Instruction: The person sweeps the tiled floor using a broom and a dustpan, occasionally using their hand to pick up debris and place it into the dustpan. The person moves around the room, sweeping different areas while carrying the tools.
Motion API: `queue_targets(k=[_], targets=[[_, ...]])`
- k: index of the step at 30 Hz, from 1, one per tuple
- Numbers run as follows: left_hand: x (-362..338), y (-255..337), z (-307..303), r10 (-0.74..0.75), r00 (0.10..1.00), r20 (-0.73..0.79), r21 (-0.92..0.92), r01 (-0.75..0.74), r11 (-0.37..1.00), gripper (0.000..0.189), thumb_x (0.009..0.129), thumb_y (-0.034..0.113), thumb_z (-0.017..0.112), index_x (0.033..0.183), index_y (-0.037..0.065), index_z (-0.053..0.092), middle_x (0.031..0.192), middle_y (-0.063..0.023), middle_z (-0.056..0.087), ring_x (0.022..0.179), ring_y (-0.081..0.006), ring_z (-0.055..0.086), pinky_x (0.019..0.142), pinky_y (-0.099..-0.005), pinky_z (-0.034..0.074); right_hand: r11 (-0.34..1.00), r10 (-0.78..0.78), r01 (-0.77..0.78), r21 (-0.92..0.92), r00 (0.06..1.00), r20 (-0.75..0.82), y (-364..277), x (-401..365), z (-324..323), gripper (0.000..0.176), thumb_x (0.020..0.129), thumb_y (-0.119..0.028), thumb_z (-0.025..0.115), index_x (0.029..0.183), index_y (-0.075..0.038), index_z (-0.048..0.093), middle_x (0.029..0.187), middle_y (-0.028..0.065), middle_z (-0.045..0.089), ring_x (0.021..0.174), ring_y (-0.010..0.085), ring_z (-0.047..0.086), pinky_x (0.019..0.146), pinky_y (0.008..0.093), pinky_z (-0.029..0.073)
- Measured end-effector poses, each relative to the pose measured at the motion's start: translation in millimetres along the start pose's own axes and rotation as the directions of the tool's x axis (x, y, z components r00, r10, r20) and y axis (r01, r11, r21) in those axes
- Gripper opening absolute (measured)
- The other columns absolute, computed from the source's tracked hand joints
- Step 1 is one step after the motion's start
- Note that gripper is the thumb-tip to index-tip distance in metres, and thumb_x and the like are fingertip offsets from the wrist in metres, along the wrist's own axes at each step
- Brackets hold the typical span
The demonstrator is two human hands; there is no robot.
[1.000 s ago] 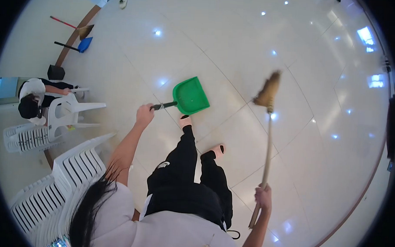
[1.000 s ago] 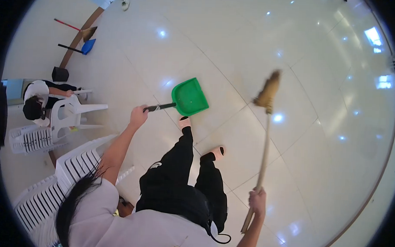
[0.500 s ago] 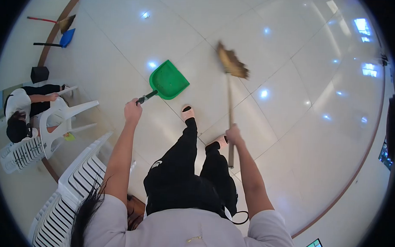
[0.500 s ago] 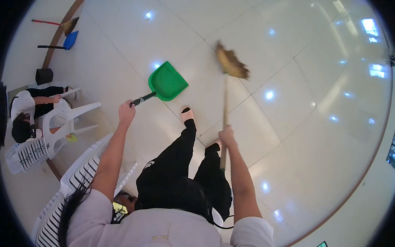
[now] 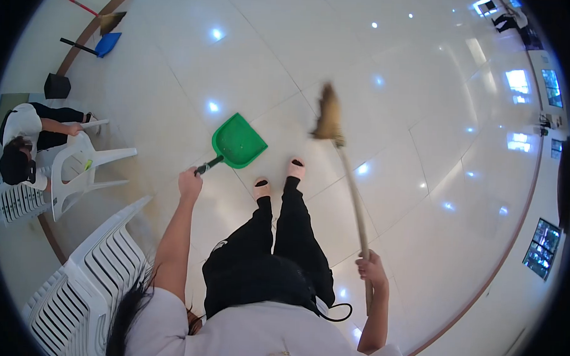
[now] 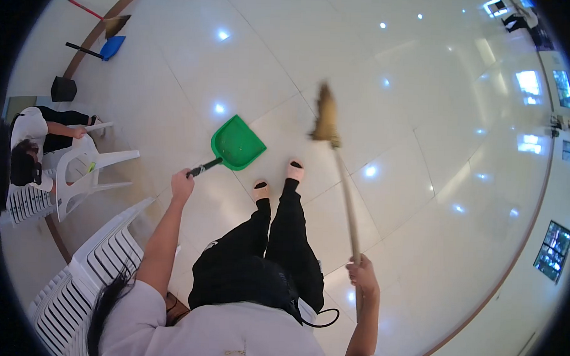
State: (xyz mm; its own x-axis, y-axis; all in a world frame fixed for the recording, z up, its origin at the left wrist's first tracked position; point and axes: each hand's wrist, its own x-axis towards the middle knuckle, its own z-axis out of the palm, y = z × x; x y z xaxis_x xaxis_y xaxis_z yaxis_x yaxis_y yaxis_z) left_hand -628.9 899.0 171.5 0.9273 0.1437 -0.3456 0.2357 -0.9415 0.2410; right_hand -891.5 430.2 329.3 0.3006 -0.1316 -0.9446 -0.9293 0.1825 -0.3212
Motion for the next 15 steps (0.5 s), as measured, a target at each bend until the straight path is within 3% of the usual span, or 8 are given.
queue_targets(k=[2,4,6,8,11,13,14,15], targets=[[-14.2,-2.9,-1.6,-0.076,0.997,-0.014,-0.040,0.076,0.996,0.019,0.071,0.012,0.055,0.088,0.005,0.059,0.077,-0.0180,0.059,0.075,-0.0341,0.056,0.067,-0.0415,0.045,0.997,-0.071,0.073,0.001,0.969,-0.238,-8.5,20.5,-26.1,0.018,0.067,-0.001,0.051,0.083,0.000,0.044,0.048,0.0012,0.040,0.036,0.0098,0.040,0.029,0.0240,0.031],[-26.2,-11.2,-1.0,-0.126,0.991,-0.046,-0.081,0.122,0.989,0.019,0.071,0.012,0.056,0.088,0.005,0.059,0.077,-0.0178,0.059,0.074,-0.0341,0.056,0.066,-0.0409,0.045,0.986,-0.165,0.167,-0.023,0.931,-0.326,-20.5,72.9,-51.0,0.013,0.068,-0.002,0.050,0.079,0.001,0.044,0.048,0.0018,0.041,0.035,0.0111,0.040,0.029,0.0254,0.032],[-34.2,-16.8,3.2,-0.207,0.976,-0.072,-0.121,0.198,0.973,0.021,0.071,0.011,0.056,0.090,0.005,0.059,0.077,-0.0177,0.059,0.074,-0.0337,0.057,0.066,-0.0405,0.045,0.986,-0.152,0.109,-0.127,0.901,-0.407,-51.6,138.3,-73.3,0.005,0.069,-0.004,0.049,0.070,0.000,0.046,0.049,0.0039,0.043,0.036,0.0136,0.043,0.030,0.0269,0.034],[-41.5,-21.7,7.6,-0.313,0.947,-0.064,-0.175,0.298,0.938,0.022,0.071,0.010,0.057,0.092,0.005,0.059,0.077,-0.0182,0.060,0.074,-0.0332,0.058,0.066,-0.0398,0.045,0.990,-0.136,0.133,-0.034,0.910,-0.391,-102.9,198.5,-77.4,0.012,0.069,-0.002,0.043,0.057,0.000,0.045,0.047,0.0052,0.041,0.036,0.0155,0.041,0.032,0.0274,0.034],[-41.1,-14.4,10.7,-0.398,0.915,-0.069,-0.239,0.372,0.897,0.022,0.071,0.010,0.058,0.092,0.004,0.059,0.075,-0.0187,0.060,0.071,-0.0318,0.059,0.064,-0.0382,0.046,0.932,-0.327,0.358,0.063,0.903,-0.279,-177.7,292.7,-66.7,0.013,0.066,-0.002,0.044,0.053,-0.003,0.043,0.047,0.0056,0.039,0.038,0.0184,0.041,0.035,0.0303,0.036],[-41.3,0.2,10.1,-0.430,0.900,-0.069,-0.273,0.398,0.876,0.022,0.071,0.010,0.058,0.092,0.003,0.058,0.073,-0.0187,0.059,0.068,-0.0307,0.060,0.062,-0.0372,0.047,0.684,-0.680,0.649,-0.332,0.733,0.031,-181.5,456.3,-105.5,0.008,0.056,-0.013,0.059,0.052,-0.012,0.053,0.060,0.0054,0.055,0.059,0.0246,0.054,0.051,0.0333,0.044],[-37.7,10.2,4.9,-0.456,0.888,-0.058,-0.309,0.418,0.854,0.022,0.072,0.009,0.057,0.093,0.003,0.058,0.071,-0.0179,0.059,0.062,-0.0284,0.060,0.059,-0.0358,0.047,0.497,-0.782,0.716,-0.490,0.614,0.104,-231.5,441.8,-78.7,0.008,0.056,-0.013,0.060,0.051,-0.013,0.053,0.060,0.0051,0.055,0.057,0.0235,0.054,0.050,0.0320,0.044],[-36.3,19.8,1.4,-0.483,0.875,-0.042,-0.341,0.441,0.830,0.022,0.072,0.008,0.057,0.093,0.002,0.058,0.068,-0.0170,0.059,0.056,-0.0260,0.060,0.055,-0.0344,0.047,0.816,-0.570,0.560,-0.141,0.820,-0.045,-271.6,443.6,-56.0,0.007,0.055,-0.012,0.060,0.052,-0.013,0.054,0.061,0.0045,0.056,0.057,0.0227,0.055,0.051,0.0308,0.044]])
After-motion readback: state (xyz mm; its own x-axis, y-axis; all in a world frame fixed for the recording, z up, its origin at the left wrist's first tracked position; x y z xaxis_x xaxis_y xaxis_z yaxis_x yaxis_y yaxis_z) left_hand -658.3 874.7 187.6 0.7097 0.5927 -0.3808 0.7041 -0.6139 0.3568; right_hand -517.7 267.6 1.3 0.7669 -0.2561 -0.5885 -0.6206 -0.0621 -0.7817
